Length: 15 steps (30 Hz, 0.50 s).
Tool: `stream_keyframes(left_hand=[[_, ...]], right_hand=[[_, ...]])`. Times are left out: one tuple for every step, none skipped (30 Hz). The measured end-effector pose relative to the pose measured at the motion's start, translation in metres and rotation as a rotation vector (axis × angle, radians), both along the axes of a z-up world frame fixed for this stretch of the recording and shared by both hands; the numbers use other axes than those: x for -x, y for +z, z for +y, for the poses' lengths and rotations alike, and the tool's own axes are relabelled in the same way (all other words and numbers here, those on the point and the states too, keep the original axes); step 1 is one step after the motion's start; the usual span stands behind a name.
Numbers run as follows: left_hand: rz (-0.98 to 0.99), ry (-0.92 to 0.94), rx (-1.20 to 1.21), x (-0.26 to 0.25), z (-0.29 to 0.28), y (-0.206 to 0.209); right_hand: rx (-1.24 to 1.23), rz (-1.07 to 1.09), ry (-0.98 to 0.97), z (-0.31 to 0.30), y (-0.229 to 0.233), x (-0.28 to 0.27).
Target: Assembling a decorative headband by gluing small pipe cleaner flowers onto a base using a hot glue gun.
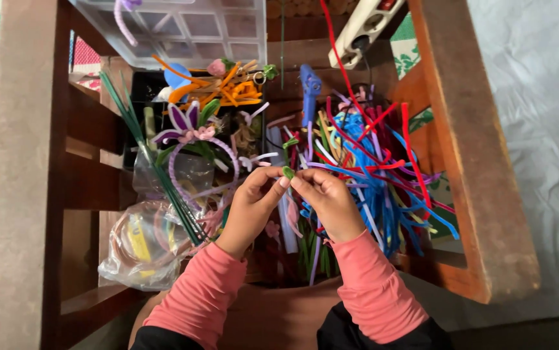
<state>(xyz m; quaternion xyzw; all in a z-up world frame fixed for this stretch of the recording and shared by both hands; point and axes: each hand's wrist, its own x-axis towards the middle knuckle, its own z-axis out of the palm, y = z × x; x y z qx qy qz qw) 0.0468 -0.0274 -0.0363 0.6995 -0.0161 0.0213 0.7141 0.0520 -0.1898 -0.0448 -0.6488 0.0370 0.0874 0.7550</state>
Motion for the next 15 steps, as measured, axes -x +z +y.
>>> stream_keyframes(left_hand=[[0.004,0.006,0.0,0.0,0.002,0.001],[0.024,0.007,0.036,-0.001,0.003,0.001],[0.044,0.008,0.073,-0.001,0.005,0.001],[0.044,0.014,0.074,-0.001,0.007,0.0],[0.084,0.007,0.119,0.0,0.01,0.0],[0.124,0.001,0.166,0.001,0.012,-0.001],[0.125,0.006,0.168,-0.001,0.014,-0.001],[0.109,0.03,0.108,-0.002,0.016,-0.002],[0.093,0.053,0.047,-0.002,0.018,-0.002],[0.094,0.061,0.048,-0.001,0.02,-0.006],[0.078,0.047,-0.132,0.0,0.022,-0.01],[0.062,0.03,-0.314,0.002,0.022,-0.014],[0.063,0.034,-0.313,0.003,0.022,-0.011],[0.071,0.02,-0.368,0.003,0.021,-0.007],[0.08,0.007,-0.423,0.003,0.021,-0.003]], right_hand=[[0.0,0.004,0.006,0.003,0.006,-0.001],[0.015,0.006,0.018,0.006,0.013,-0.003],[0.03,0.008,0.03,0.009,0.019,-0.004],[0.031,0.007,0.035,0.013,0.021,-0.004],[0.037,-0.022,0.057,0.017,0.024,-0.005],[0.045,-0.051,0.08,0.02,0.026,-0.005],[0.047,-0.05,0.085,0.017,0.023,-0.008],[0.127,-0.121,0.076,0.014,0.02,-0.011],[0.206,-0.193,0.066,0.01,0.017,-0.013],[0.206,-0.192,0.075,0.012,0.024,-0.015],[0.31,-0.272,0.076,0.013,0.032,-0.017],[0.414,-0.353,0.073,0.014,0.04,-0.019],[0.414,-0.354,0.078,0.014,0.032,-0.019],[0.469,-0.378,0.085,0.014,0.026,-0.02],[0.525,-0.401,0.092,0.015,0.019,-0.021]])
